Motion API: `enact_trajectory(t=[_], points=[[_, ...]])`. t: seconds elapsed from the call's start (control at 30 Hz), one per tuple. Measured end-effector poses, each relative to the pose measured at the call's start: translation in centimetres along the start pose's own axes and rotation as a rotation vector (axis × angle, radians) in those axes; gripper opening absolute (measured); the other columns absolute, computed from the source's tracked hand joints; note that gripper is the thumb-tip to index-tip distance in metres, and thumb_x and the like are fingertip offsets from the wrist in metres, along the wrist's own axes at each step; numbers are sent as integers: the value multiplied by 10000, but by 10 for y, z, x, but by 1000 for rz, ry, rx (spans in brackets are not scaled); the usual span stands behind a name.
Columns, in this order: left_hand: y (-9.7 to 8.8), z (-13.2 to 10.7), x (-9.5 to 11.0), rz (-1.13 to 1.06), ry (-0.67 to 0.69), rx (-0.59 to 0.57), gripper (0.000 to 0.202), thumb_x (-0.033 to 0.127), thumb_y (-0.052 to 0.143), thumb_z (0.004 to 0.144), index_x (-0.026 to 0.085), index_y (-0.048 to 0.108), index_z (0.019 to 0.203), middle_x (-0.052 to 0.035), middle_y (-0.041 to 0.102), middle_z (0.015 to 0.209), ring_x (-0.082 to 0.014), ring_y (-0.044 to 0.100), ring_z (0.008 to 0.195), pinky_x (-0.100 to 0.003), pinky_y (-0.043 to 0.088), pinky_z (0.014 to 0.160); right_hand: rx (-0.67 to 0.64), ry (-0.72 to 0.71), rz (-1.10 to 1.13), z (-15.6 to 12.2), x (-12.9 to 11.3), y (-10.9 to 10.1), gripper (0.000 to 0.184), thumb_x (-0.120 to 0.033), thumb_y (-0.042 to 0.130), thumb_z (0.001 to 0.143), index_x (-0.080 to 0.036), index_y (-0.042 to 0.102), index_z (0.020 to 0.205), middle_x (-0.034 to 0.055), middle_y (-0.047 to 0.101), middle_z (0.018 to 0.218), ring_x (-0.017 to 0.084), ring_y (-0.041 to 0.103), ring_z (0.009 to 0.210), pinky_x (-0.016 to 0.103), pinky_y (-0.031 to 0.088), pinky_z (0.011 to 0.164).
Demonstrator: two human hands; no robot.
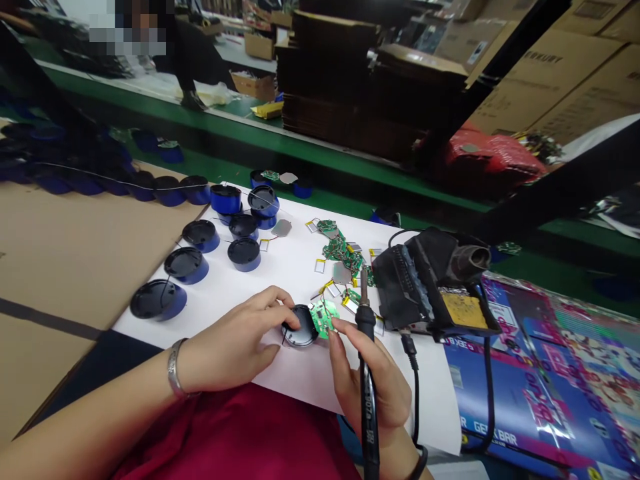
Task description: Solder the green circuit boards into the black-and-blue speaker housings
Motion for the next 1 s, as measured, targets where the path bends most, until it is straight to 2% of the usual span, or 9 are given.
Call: enact_trajectory(t=[0.1,0.2,0.3,0.43,0.57,0.8,1.0], points=[[6,2,-6,-11,67,84,162,130,592,893,220,725,916,-44,661,1034,-168,637,976,-281,509,878,-46,0,83,-1,-5,4,458,10,723,791,-151,583,1197,66,758,1016,164,745,881,263,644,805],[15,4,-5,-63,66,168,120,187,637,904,210,750,869,-29,716,882,-160,649,864,-277,516,809,-82,7,127,-3,-7,7,470,29,703,796,-154,578,1211,75,753,1037,167,740,919,266,642,813],[18,2,-2,-175,11,216,109,200,655,897,201,763,881,-23,734,841,-148,658,809,-261,524,759,-88,22,157,-5,-7,9,470,31,690,805,-162,579,1218,78,748,1045,174,737,932,280,640,817],[18,2,-1,-263,-54,231,133,212,646,903,195,773,939,-30,746,880,-141,668,806,-246,527,742,-80,25,190,-8,-7,11,457,33,694,800,-154,582,1202,76,749,1010,170,731,902,290,635,792],[19,7,-1,-313,-122,212,140,224,650,896,198,778,948,-27,752,875,-140,673,780,-238,526,717,-105,18,197,-7,-7,11,450,12,681,821,-175,569,1215,64,748,947,152,705,792,310,626,715],[22,14,4,-334,-101,199,161,224,637,894,203,788,946,-31,754,862,-140,668,756,-234,517,685,-120,92,245,7,-5,5,453,-12,674,819,-179,575,1228,76,728,1028,191,692,914,352,603,769],[22,16,5,-323,-102,204,148,226,645,881,201,790,883,-31,747,825,-141,662,739,-236,514,672,-145,145,326,15,-3,8,381,-21,664,833,-180,593,1173,52,723,969,174,683,881,339,581,794]])
Point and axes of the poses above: each hand's wrist, its own z-axis towards the middle knuckle, its own y-axis out of the palm, x = y × z, the point moved 2 cm from there along z, towards the middle knuckle
